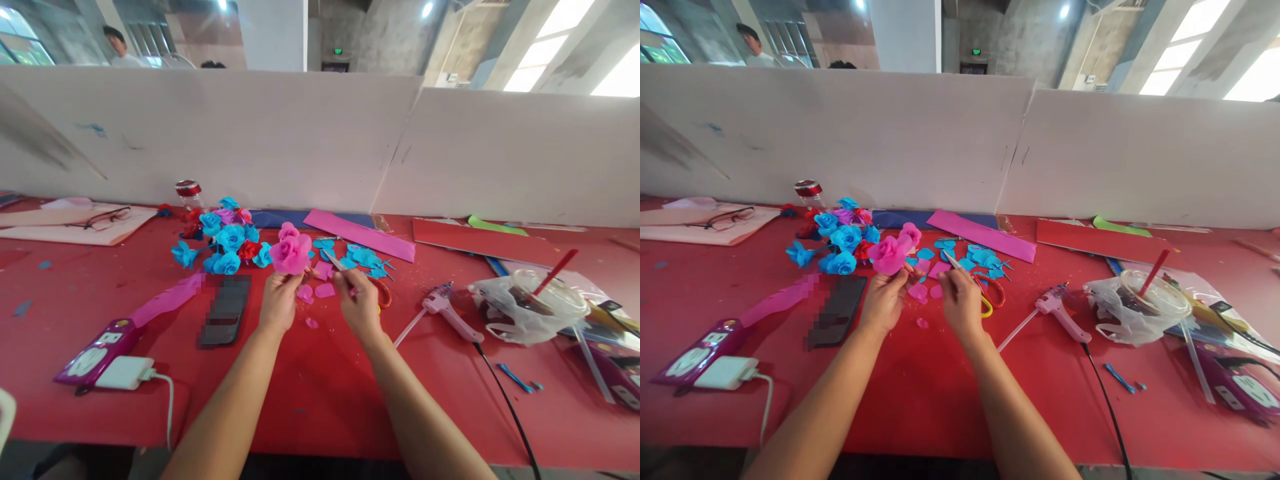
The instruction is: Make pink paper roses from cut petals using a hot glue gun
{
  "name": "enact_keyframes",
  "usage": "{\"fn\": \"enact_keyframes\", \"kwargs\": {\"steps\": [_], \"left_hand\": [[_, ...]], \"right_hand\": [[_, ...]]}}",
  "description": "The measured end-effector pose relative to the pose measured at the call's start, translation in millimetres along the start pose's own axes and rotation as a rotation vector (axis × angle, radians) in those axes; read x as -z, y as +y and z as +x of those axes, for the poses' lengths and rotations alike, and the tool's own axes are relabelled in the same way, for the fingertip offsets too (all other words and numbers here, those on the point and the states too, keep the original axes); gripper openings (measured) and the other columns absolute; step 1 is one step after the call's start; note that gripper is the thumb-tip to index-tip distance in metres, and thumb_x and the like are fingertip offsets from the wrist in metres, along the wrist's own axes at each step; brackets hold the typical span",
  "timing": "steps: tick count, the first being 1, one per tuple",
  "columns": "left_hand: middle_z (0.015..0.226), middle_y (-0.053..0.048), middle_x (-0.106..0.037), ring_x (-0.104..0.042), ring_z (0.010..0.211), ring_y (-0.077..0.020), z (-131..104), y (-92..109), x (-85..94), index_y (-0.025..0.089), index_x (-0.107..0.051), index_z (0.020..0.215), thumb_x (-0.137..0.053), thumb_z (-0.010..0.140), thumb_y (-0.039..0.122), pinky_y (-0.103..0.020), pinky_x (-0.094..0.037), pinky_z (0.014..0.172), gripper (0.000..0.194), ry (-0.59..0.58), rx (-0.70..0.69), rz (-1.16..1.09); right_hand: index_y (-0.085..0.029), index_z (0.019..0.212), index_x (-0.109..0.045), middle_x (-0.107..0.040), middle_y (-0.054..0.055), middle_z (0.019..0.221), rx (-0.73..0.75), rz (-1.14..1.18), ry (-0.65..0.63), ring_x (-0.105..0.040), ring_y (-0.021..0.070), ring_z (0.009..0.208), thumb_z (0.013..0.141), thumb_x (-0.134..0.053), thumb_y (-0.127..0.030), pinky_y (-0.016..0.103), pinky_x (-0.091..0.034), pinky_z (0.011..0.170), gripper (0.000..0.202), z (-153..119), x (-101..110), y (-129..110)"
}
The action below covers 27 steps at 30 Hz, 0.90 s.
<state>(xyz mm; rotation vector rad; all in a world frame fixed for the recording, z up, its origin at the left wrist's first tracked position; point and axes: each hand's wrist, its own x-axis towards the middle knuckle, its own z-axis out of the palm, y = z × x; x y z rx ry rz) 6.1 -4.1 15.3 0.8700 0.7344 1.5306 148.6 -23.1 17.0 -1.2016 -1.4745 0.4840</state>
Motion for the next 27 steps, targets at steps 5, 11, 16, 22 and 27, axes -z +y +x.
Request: {"fn": "enact_keyframes", "kwargs": {"steps": [5, 11, 16, 22, 27], "left_hand": [[0.073, 0.001, -0.066, -0.065, 0.073, -0.0124, 5.7, 1.4, 3.8, 0.017, -0.066, 0.072, -0.079, 0.064, 0.029, -0.031, -0.051, 0.078, 0.019, 0.031, 0.025, -0.129], [0.074, 0.000, -0.067, -0.065, 0.073, -0.0119, 4.4, -0.4, 4.4, 0.017, -0.066, 0.076, -0.078, 0.066, 0.028, -0.028, -0.051, 0.074, 0.019, 0.007, 0.148, -0.144], [0.073, -0.002, -0.067, -0.066, 0.077, -0.0158, 3.0, -1.9, 3.4, 0.016, -0.066, 0.075, -0.076, 0.068, 0.034, -0.028, -0.049, 0.072, 0.022, -0.008, 0.145, -0.044], [0.072, -0.001, -0.066, -0.064, 0.082, -0.0150, 3.4, -3.3, 2.0, 0.019, -0.067, 0.070, -0.072, 0.072, 0.033, -0.027, -0.047, 0.079, 0.016, -0.011, 0.042, 0.002], [0.077, -0.003, -0.068, -0.063, 0.083, -0.0154, 0.2, 0.9, -0.8, 0.019, -0.068, 0.073, -0.070, 0.074, 0.030, -0.027, -0.046, 0.079, 0.011, -0.086, 0.058, -0.010]], "right_hand": [[-0.020, 0.073, -0.057, -0.045, -0.003, 0.059, -0.201, 0.143, 0.343, -0.042, 0.0132, 0.056, 0.090, -0.047, -0.038, 0.025, -0.036, 0.054, 0.027, 9.8, 15.5, 9.3], [-0.024, 0.107, -0.064, -0.063, 0.008, 0.107, 0.074, -0.073, -0.015, -0.055, 0.0238, 0.102, 0.082, -0.060, -0.031, 0.037, -0.043, 0.089, 0.026, 2.4, -1.1, 5.6], [-0.023, 0.113, -0.060, -0.070, 0.006, 0.099, 0.074, -0.064, -0.178, -0.062, 0.0236, 0.094, 0.082, -0.063, -0.032, 0.039, -0.044, 0.088, 0.033, -11.9, -19.5, -2.7], [-0.023, 0.121, -0.056, -0.072, 0.004, 0.086, 0.008, -0.052, -0.186, -0.066, 0.0213, 0.082, 0.085, -0.057, -0.025, 0.033, -0.046, 0.079, 0.036, -16.1, -21.8, -1.5], [-0.024, 0.099, -0.067, -0.073, 0.004, 0.087, 0.015, -0.070, -0.170, -0.066, 0.0218, 0.081, 0.086, -0.053, -0.020, 0.032, -0.048, 0.074, 0.019, -15.0, -22.7, 4.4]]}}
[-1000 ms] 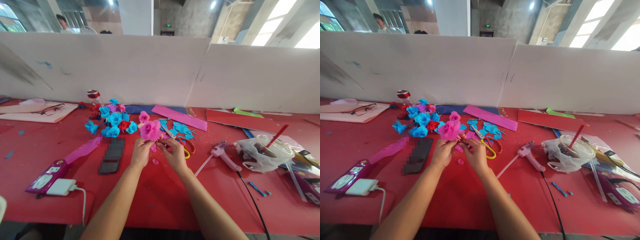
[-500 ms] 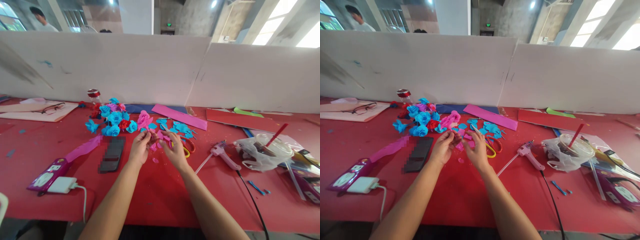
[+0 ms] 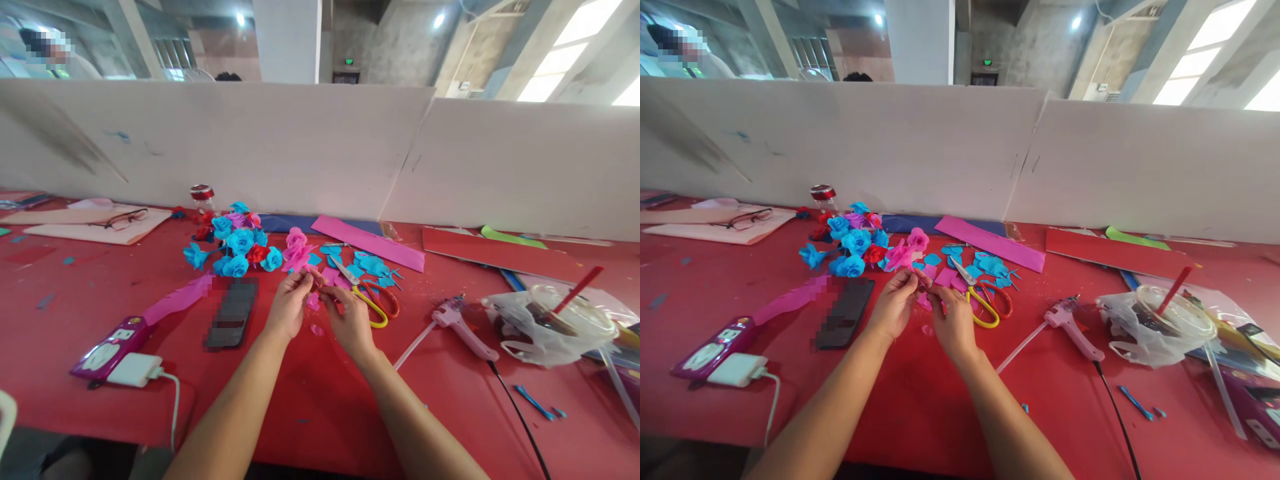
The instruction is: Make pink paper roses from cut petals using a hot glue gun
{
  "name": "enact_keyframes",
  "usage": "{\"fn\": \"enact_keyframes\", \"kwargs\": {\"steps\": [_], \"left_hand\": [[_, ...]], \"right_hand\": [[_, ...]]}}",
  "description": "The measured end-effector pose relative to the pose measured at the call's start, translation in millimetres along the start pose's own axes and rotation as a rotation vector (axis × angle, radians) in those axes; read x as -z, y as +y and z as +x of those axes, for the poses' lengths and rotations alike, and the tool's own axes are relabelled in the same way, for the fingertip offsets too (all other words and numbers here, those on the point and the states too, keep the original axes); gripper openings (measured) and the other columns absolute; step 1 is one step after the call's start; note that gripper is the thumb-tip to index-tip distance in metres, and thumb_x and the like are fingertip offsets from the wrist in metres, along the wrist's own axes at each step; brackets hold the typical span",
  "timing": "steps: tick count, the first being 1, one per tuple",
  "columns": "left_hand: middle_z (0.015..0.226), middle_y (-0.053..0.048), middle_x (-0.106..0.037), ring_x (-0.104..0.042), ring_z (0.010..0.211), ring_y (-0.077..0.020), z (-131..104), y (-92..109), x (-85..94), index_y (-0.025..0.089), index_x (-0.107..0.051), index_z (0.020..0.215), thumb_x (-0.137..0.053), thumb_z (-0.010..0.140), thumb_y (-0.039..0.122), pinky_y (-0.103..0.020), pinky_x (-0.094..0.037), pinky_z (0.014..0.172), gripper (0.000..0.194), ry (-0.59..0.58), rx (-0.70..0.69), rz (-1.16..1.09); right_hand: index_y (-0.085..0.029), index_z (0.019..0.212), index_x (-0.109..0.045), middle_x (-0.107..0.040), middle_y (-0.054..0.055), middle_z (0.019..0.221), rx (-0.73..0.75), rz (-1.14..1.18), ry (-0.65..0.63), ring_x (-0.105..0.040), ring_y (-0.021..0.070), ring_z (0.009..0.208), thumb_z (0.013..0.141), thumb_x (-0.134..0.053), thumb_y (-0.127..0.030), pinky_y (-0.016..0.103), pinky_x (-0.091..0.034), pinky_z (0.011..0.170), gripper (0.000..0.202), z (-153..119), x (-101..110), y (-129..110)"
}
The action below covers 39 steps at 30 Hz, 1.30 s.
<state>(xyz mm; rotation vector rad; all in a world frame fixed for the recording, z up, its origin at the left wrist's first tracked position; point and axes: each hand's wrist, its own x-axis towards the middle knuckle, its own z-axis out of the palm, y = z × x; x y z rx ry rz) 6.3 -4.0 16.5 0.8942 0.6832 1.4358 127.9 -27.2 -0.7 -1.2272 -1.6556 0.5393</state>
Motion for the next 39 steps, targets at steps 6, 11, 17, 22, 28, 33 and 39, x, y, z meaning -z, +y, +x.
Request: {"fn": "enact_keyframes", "kwargs": {"steps": [6, 11, 17, 22, 28, 33, 39], "left_hand": [[0.094, -0.005, -0.070, -0.065, 0.084, -0.0150, -5.7, 2.7, -5.7, 0.018, -0.070, 0.091, -0.076, 0.068, 0.026, -0.027, -0.048, 0.080, 0.025, -0.015, 0.075, -0.005], [0.087, -0.004, -0.072, -0.067, 0.080, -0.0144, -3.7, -2.6, -4.8, 0.017, -0.070, 0.077, -0.079, 0.062, 0.020, -0.029, -0.048, 0.084, 0.017, 0.068, 0.047, 0.009], [0.078, -0.005, -0.072, -0.067, 0.078, -0.0157, -2.7, -5.5, -4.1, 0.016, -0.072, 0.074, -0.077, 0.064, 0.025, -0.030, -0.049, 0.083, 0.015, 0.088, 0.012, 0.047], [0.078, -0.003, -0.071, -0.066, 0.079, -0.0153, -4.0, -5.5, -5.8, 0.018, -0.070, 0.072, -0.075, 0.067, 0.027, -0.030, -0.051, 0.080, 0.011, 0.032, 0.000, 0.013], [0.074, -0.002, -0.069, -0.066, 0.076, -0.0146, -3.7, -9.0, -3.9, 0.019, -0.069, 0.074, -0.072, 0.071, 0.027, -0.028, -0.051, 0.076, 0.010, 0.025, -0.004, 0.033], [0.074, -0.002, -0.069, -0.065, 0.075, -0.0139, -2.6, -9.8, -5.0, 0.017, -0.069, 0.074, -0.073, 0.070, 0.028, -0.028, -0.050, 0.078, 0.012, 0.035, 0.006, 0.040], [0.081, -0.004, -0.071, -0.067, 0.082, -0.0160, -4.4, -5.3, -8.1, 0.018, -0.070, 0.082, -0.077, 0.064, 0.023, -0.029, -0.050, 0.081, 0.020, 0.035, 0.060, -0.014]], "right_hand": [[-0.022, 0.092, -0.069, -0.074, 0.005, 0.088, 0.011, -0.022, 0.054, -0.067, 0.0227, 0.079, 0.085, -0.054, -0.019, 0.033, -0.049, 0.073, 0.017, 0.4, 1.5, 1.9], [-0.022, 0.091, -0.070, -0.074, 0.004, 0.087, 0.025, -0.018, 0.110, -0.068, 0.0216, 0.079, 0.084, -0.055, -0.018, 0.031, -0.050, 0.072, 0.016, 1.8, 3.3, 0.1], [-0.021, 0.084, -0.070, -0.074, 0.004, 0.084, 0.073, -0.025, 0.097, -0.068, 0.0203, 0.079, 0.083, -0.057, -0.016, 0.029, -0.049, 0.073, 0.014, 0.7, 2.3, 0.0], [-0.022, 0.086, -0.071, -0.073, 0.004, 0.084, 0.061, -0.033, 0.107, -0.067, 0.0199, 0.077, 0.084, -0.058, -0.017, 0.029, -0.050, 0.073, 0.014, 1.1, 3.0, 2.5], [-0.021, 0.086, -0.071, -0.074, 0.005, 0.087, 0.073, -0.041, 0.105, -0.068, 0.0202, 0.080, 0.083, -0.058, -0.015, 0.030, -0.050, 0.074, 0.014, 0.7, 0.5, 4.1], [-0.022, 0.086, -0.070, -0.074, 0.004, 0.086, 0.067, -0.032, 0.105, -0.068, 0.0202, 0.079, 0.082, -0.057, -0.014, 0.029, -0.050, 0.072, 0.015, 0.6, -0.9, 5.6], [-0.019, 0.084, -0.069, -0.073, 0.004, 0.079, 0.047, -0.029, 0.112, -0.067, 0.0191, 0.071, 0.081, -0.057, -0.015, 0.028, -0.049, 0.066, 0.013, 1.3, 0.9, 1.4]]}}
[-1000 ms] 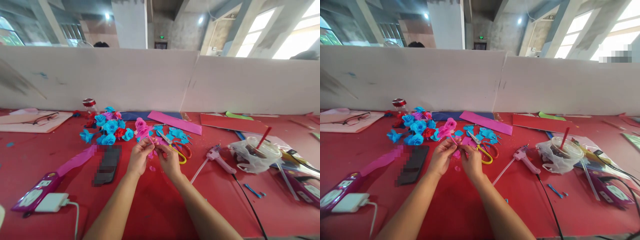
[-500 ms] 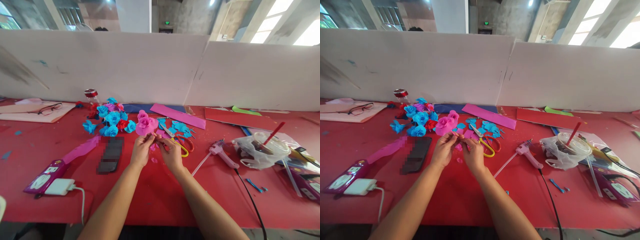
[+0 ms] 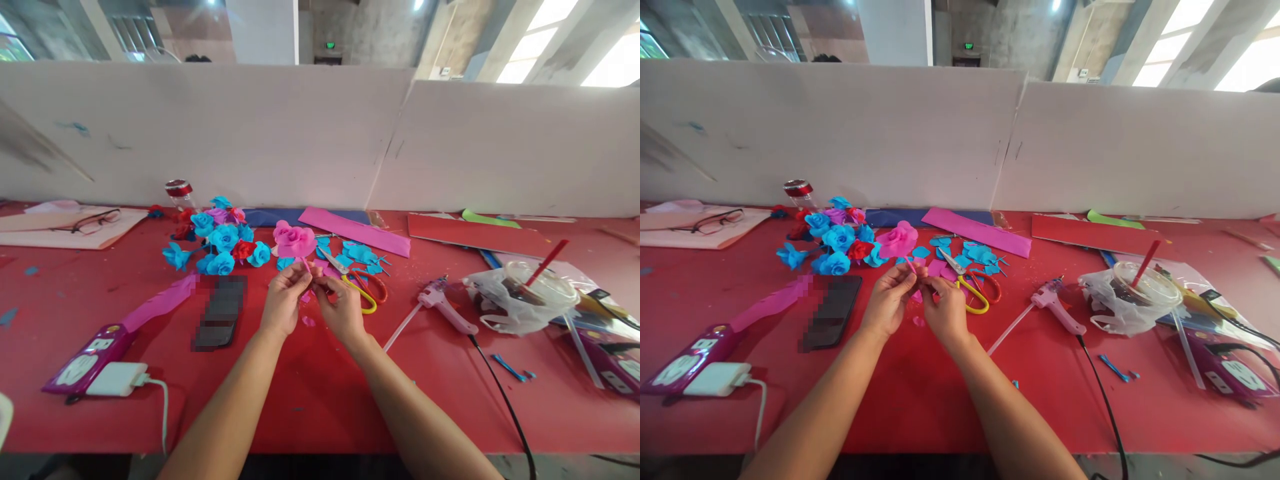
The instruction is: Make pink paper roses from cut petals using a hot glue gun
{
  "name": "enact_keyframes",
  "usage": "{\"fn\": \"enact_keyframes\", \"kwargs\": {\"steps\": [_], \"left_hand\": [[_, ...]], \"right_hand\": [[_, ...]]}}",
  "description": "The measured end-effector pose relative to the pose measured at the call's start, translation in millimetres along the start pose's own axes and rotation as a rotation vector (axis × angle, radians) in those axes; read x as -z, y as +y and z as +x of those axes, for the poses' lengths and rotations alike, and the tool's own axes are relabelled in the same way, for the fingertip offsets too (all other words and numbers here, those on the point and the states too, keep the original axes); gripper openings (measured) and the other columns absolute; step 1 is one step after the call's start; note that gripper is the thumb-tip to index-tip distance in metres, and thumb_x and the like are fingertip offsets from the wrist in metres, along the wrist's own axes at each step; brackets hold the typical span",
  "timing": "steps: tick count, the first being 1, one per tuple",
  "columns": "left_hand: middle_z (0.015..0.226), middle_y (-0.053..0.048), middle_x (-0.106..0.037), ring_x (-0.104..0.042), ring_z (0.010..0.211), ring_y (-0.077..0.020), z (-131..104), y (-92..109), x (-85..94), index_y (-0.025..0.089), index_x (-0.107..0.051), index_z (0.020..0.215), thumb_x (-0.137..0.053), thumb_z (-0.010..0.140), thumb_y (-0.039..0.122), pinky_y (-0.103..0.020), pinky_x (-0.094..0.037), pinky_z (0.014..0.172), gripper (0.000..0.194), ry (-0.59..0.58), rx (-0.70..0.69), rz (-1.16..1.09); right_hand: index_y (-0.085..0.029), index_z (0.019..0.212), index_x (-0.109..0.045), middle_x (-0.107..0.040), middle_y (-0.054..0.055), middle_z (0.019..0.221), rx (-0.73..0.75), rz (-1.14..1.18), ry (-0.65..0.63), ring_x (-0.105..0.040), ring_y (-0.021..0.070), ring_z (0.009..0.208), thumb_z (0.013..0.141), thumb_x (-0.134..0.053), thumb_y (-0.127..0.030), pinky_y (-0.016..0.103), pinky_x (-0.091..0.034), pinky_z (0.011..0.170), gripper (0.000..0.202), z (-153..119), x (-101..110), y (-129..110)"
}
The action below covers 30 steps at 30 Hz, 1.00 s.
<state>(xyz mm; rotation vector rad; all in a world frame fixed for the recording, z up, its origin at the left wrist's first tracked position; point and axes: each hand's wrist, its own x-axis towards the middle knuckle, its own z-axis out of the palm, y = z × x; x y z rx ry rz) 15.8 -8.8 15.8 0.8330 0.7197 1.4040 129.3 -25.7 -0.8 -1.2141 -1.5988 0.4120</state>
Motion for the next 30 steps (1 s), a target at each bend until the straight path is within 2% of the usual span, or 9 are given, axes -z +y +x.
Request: {"fn": "enact_keyframes", "kwargs": {"steps": [6, 10, 13, 15, 16, 19, 21, 25, 30], "left_hand": [[0.074, -0.004, -0.071, -0.067, 0.075, -0.0153, 1.6, -2.2, 3.2, 0.018, -0.073, 0.078, -0.076, 0.064, 0.025, -0.029, -0.050, 0.079, 0.016, 0.070, -0.028, 0.031], [0.070, -0.003, -0.071, -0.065, 0.075, -0.0166, 0.3, -6.1, 5.2, 0.018, -0.074, 0.074, -0.075, 0.066, 0.026, -0.031, -0.049, 0.079, 0.012, 0.099, -0.079, 0.124], [0.060, 0.001, -0.064, -0.060, 0.067, -0.0146, -0.8, -8.8, 7.5, 0.018, -0.071, 0.067, -0.074, 0.066, 0.025, -0.026, -0.047, 0.068, 0.007, 0.148, -0.186, 0.258], [0.053, 0.004, -0.057, -0.052, 0.059, -0.0119, -1.1, -9.7, 9.3, 0.018, -0.067, 0.060, -0.073, 0.066, 0.023, -0.023, -0.041, 0.058, 0.010, 0.189, -0.244, 0.327], [0.051, 0.005, -0.053, -0.048, 0.055, -0.0106, -1.1, -9.8, 10.2, 0.018, -0.065, 0.057, -0.072, 0.067, 0.023, -0.022, -0.038, 0.054, 0.013, 0.213, -0.262, 0.355], [0.047, 0.006, -0.044, -0.036, 0.049, -0.0081, -1.5, -9.4, 12.8, 0.018, -0.058, 0.050, -0.069, 0.068, 0.022, -0.022, -0.029, 0.047, 0.022, 0.264, -0.293, 0.441], [0.046, 0.006, -0.042, -0.033, 0.048, -0.0081, -2.1, -9.4, 14.4, 0.018, -0.056, 0.048, -0.067, 0.068, 0.021, -0.022, -0.027, 0.047, 0.023, 0.260, -0.297, 0.493], [0.049, 0.005, -0.050, -0.040, 0.053, -0.0110, -3.6, -12.6, 15.9, 0.020, -0.062, 0.054, -0.067, 0.068, 0.019, -0.022, -0.032, 0.050, 0.015, 0.228, -0.323, 0.537], [0.056, 0.004, -0.060, -0.054, 0.064, -0.0149, -4.6, -21.3, 13.8, 0.022, -0.068, 0.060, -0.071, 0.064, 0.018, -0.023, -0.042, 0.061, 0.006, 0.181, -0.275, 0.401]], "right_hand": [[-0.021, 0.085, -0.069, -0.074, 0.003, 0.082, -0.005, 0.015, -0.035, -0.067, 0.0188, 0.072, 0.081, -0.056, -0.015, 0.028, -0.050, 0.068, 0.015, -1.4, -0.3, -1.4], [-0.022, 0.085, -0.069, -0.073, 0.003, 0.082, 0.001, -0.005, -0.008, -0.066, 0.0197, 0.075, 0.082, -0.056, -0.018, 0.030, -0.050, 0.070, 0.014, -0.8, -1.3, 2.2], [-0.023, 0.092, -0.068, -0.071, 0.006, 0.094, 0.043, -0.061, 0.053, -0.064, 0.0222, 0.089, 0.081, -0.058, -0.019, 0.034, -0.048, 0.080, 0.015, 2.1, 1.2, 5.4], [-0.021, 0.098, -0.067, -0.068, 0.009, 0.101, 0.044, -0.079, 0.121, -0.062, 0.0229, 0.092, 0.080, -0.060, -0.022, 0.035, -0.048, 0.080, 0.019, 4.1, 5.4, 5.6], [-0.020, 0.097, -0.067, -0.067, 0.009, 0.097, 0.020, -0.066, 0.145, -0.061, 0.0219, 0.087, 0.081, -0.060, -0.025, 0.034, -0.048, 0.076, 0.018, 4.9, 8.0, 4.8], [-0.018, 0.081, -0.064, -0.061, 0.002, 0.065, -0.108, 0.045, 0.132, -0.055, 0.0151, 0.060, 0.086, -0.053, -0.031, 0.026, -0.043, 0.057, 0.017, 5.7, 14.6, 0.1], [-0.019, 0.075, -0.061, -0.055, -0.002, 0.057, -0.131, 0.110, 0.092, -0.050, 0.0126, 0.054, 0.087, -0.050, -0.029, 0.024, -0.040, 0.053, 0.019, 5.4, 15.8, -3.2], [-0.019, 0.070, -0.056, -0.056, 0.000, 0.068, 0.001, 0.092, 0.074, -0.049, 0.0122, 0.060, 0.080, -0.051, -0.018, 0.024, -0.041, 0.057, 0.011, 4.8, 11.5, -6.9], [-0.020, 0.062, -0.051, -0.051, -0.001, 0.066, 0.067, 0.101, 0.076, -0.046, 0.0123, 0.059, 0.074, -0.051, -0.014, 0.023, -0.039, 0.055, 0.014, 4.0, 7.9, -8.0]]}}
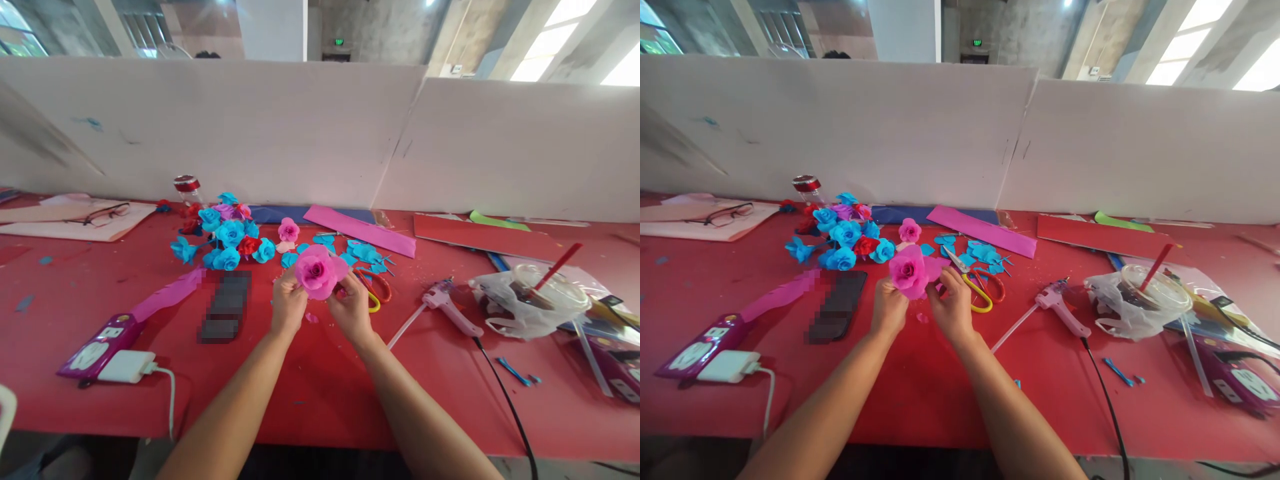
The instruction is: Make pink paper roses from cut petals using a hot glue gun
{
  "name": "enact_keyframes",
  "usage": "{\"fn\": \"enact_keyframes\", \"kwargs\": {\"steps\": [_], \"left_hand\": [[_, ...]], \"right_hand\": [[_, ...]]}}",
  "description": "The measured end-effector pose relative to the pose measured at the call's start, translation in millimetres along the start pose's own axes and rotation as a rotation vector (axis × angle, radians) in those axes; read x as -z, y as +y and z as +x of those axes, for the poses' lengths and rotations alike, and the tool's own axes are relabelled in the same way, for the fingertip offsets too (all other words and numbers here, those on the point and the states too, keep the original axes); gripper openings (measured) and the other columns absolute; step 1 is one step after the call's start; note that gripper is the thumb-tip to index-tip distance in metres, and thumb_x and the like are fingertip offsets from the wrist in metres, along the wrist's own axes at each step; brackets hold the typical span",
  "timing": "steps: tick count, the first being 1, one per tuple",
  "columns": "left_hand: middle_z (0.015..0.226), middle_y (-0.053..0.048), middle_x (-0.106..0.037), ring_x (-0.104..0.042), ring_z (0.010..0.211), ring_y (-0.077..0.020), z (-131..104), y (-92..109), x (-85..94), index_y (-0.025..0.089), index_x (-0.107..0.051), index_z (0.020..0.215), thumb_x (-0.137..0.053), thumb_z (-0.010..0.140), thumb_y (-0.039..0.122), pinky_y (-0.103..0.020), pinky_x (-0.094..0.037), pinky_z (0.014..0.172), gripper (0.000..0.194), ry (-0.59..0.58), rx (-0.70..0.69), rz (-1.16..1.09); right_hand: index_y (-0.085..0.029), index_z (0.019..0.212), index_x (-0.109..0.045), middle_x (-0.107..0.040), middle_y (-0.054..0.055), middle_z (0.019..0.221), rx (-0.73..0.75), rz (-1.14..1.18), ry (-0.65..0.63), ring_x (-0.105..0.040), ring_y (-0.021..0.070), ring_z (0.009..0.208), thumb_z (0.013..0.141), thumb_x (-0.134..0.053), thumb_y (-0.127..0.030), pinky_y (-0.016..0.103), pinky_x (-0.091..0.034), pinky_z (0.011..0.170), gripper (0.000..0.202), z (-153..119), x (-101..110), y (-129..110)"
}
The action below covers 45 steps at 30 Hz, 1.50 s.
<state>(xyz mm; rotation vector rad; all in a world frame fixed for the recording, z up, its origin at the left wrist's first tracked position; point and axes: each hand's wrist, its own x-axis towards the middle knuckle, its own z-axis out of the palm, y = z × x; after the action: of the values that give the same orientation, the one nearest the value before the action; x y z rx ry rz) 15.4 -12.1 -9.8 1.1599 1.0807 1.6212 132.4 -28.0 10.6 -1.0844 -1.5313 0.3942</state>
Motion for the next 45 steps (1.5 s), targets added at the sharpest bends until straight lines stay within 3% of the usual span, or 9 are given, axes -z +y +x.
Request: {"fn": "enact_keyframes", "kwargs": {"steps": [10, 14, 19, 27, 32, 35, 40, 45], "left_hand": [[0.065, 0.003, -0.067, -0.060, 0.073, -0.0170, -2.5, 5.7, -7.1, 0.021, -0.074, 0.071, -0.073, 0.067, 0.022, -0.026, -0.046, 0.069, 0.004, -0.094, 0.031, -0.083], [0.072, 0.000, -0.071, -0.064, 0.077, -0.0186, -0.5, 10.7, -8.5, 0.021, -0.076, 0.079, -0.076, 0.065, 0.027, -0.030, -0.048, 0.077, 0.015, -0.104, 0.138, -0.180], [0.073, -0.004, -0.072, -0.066, 0.079, -0.0176, 2.9, 18.0, -8.8, 0.018, -0.076, 0.077, -0.079, 0.062, 0.028, -0.029, -0.049, 0.079, 0.018, -0.133, 0.329, -0.377], [0.082, -0.008, -0.073, -0.066, 0.084, -0.0194, 8.3, 13.7, -4.1, 0.015, -0.074, 0.075, -0.081, 0.060, 0.031, -0.032, -0.051, 0.076, 0.022, -0.183, 0.477, -0.539], [0.085, -0.007, -0.072, -0.066, 0.086, -0.0182, 8.9, 9.7, -2.6, 0.015, -0.073, 0.078, -0.079, 0.065, 0.025, -0.029, -0.051, 0.076, 0.018, -0.221, 0.475, -0.531], [0.085, -0.006, -0.072, -0.066, 0.084, -0.0167, 12.1, 11.3, 0.7, 0.016, -0.070, 0.074, -0.078, 0.066, 0.026, -0.027, -0.051, 0.072, 0.015, -0.195, 0.470, -0.555], [0.079, -0.001, -0.071, -0.066, 0.074, -0.0115, 29.1, 13.7, 13.9, 0.018, -0.066, 0.074, -0.075, 0.071, 0.021, -0.026, -0.053, 0.074, 0.010, -0.013, 0.469, -0.683], [0.074, 0.001, -0.070, -0.066, 0.071, -0.0096, 38.1, 14.3, 19.8, 0.019, -0.066, 0.074, -0.074, 0.072, 0.020, -0.023, -0.053, 0.071, 0.009, 0.081, 0.450, -0.705]], "right_hand": [[-0.019, 0.062, -0.059, -0.056, -0.001, 0.061, 0.012, 0.046, 0.017, -0.051, 0.0132, 0.059, 0.079, -0.053, -0.013, 0.024, -0.041, 0.057, 0.018, -2.8, -2.7, 6.3], [-0.020, 0.082, -0.068, -0.066, 0.003, 0.077, -0.010, 0.038, -0.022, -0.059, 0.0162, 0.069, 0.084, -0.055, -0.020, 0.027, -0.047, 0.066, 0.013, -2.8, -2.7, 3.8], [-0.020, 0.088, -0.069, -0.065, 0.004, 0.076, -0.019, 0.023, -0.063, -0.059, 0.0155, 0.067, 0.085, -0.054, -0.018, 0.027, -0.049, 0.065, 0.015, -4.2, -3.1, 0.7], [-0.019, 0.084, -0.071, -0.070, 0.003, 0.077, -0.204, 0.195, -0.084, -0.062, 0.0161, 0.067, 0.082, -0.058, -0.023, 0.026, -0.050, 0.062, 0.014, -2.8, -4.4, -0.4], [-0.017, 0.085, -0.071, -0.070, 0.004, 0.078, -0.270, 0.260, -0.105, -0.062, 0.0161, 0.068, 0.081, -0.059, -0.027, 0.027, -0.049, 0.063, 0.016, -3.0, -6.0, 3.5], [-0.017, 0.084, -0.071, -0.068, 0.003, 0.071, -0.302, 0.279, -0.170, -0.058, 0.0143, 0.060, 0.080, -0.059, -0.030, 0.025, -0.046, 0.057, 0.018, -2.4, -6.2, 4.4], [-0.016, 0.075, -0.068, -0.056, -0.002, 0.056, -0.297, 0.131, -0.336, -0.045, 0.0098, 0.049, 0.080, -0.057, -0.032, 0.022, -0.034, 0.047, 0.021, 2.5, 1.0, 5.1], [-0.017, 0.072, -0.066, -0.050, -0.004, 0.053, -0.299, 0.050, -0.399, -0.039, 0.0091, 0.047, 0.082, -0.054, -0.033, 0.022, -0.029, 0.045, 0.022, 6.8, 7.3, 8.9]]}}
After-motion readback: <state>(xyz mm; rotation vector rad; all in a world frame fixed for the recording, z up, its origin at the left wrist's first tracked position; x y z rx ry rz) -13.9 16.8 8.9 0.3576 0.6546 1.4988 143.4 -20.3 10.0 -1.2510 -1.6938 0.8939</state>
